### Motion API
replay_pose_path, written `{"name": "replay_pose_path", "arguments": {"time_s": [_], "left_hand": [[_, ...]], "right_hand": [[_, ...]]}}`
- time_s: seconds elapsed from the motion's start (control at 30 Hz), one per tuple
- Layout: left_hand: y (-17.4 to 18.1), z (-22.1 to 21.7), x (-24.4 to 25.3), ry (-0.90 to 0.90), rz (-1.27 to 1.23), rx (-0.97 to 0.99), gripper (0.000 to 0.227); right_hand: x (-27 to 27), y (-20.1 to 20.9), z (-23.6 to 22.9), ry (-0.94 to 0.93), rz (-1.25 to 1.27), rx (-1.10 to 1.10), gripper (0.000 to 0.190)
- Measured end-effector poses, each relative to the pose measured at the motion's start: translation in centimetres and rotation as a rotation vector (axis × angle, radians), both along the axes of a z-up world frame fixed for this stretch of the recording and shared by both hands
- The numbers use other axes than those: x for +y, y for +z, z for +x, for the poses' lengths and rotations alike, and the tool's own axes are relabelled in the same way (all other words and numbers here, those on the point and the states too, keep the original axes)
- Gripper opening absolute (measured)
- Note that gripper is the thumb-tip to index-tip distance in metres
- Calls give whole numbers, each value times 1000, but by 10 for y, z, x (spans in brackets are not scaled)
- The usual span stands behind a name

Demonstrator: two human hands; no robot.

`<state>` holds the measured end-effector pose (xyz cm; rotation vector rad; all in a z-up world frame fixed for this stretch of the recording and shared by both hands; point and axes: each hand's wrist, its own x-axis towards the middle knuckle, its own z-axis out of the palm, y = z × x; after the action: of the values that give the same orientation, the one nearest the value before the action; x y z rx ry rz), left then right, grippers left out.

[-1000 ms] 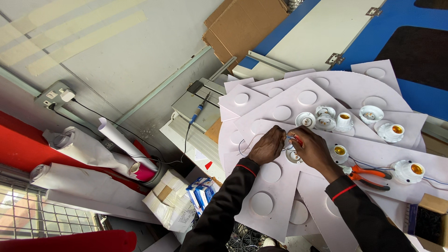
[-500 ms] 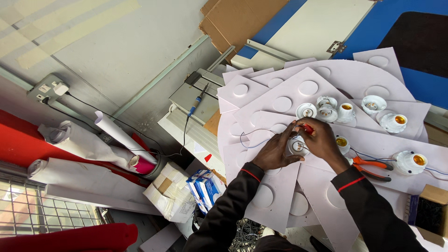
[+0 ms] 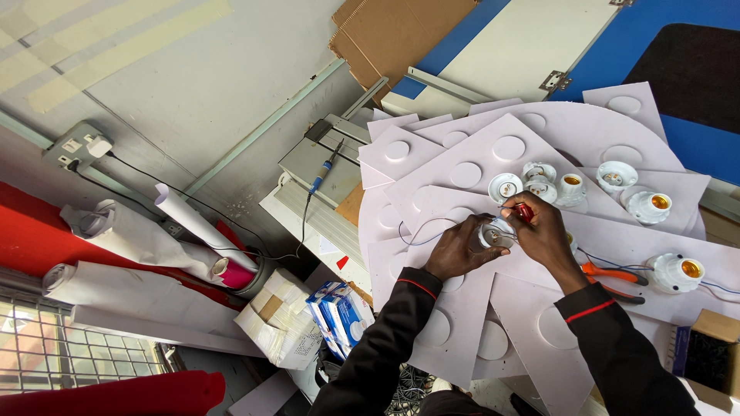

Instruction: The person assembles light fixtures by connecting wires to lamp sockets mounted on white panels. They use pliers to strip wire ends, a screwdriver to secure connections, and a soldering iron to join wires. The person handles multiple sockets and wires throughout the process.

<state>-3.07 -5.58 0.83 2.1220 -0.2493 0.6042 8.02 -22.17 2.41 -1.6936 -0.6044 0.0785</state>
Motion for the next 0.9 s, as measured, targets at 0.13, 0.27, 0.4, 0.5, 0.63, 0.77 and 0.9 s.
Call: {"name": "replay_pose_path", "arguments": {"time_s": [0.13, 0.27, 0.4, 0.5, 0.63, 0.77, 0.9], "left_hand": [[-9, 3, 9, 44, -12, 24, 55], [1, -2, 13, 22, 50, -106, 54], [5, -1, 17, 95, 76, -271, 20], [14, 8, 20, 59, 217, -395, 15], [-2, 27, 30, 18, 332, -454, 13], [-5, 32, 33, -54, 347, -403, 18], [-2, 34, 36, -193, 327, -306, 20]], "right_hand": [[2, 3, -3, 99, 14, 99, 17], [0, -11, 8, 182, -66, 126, 14], [3, -17, 10, 204, -122, 131, 16], [7, -23, 16, 236, -97, 148, 19], [6, -12, 11, 268, -57, 199, 19], [2, -17, 14, 289, -14, 225, 18], [1, -27, 21, 273, -41, 153, 18]]}}
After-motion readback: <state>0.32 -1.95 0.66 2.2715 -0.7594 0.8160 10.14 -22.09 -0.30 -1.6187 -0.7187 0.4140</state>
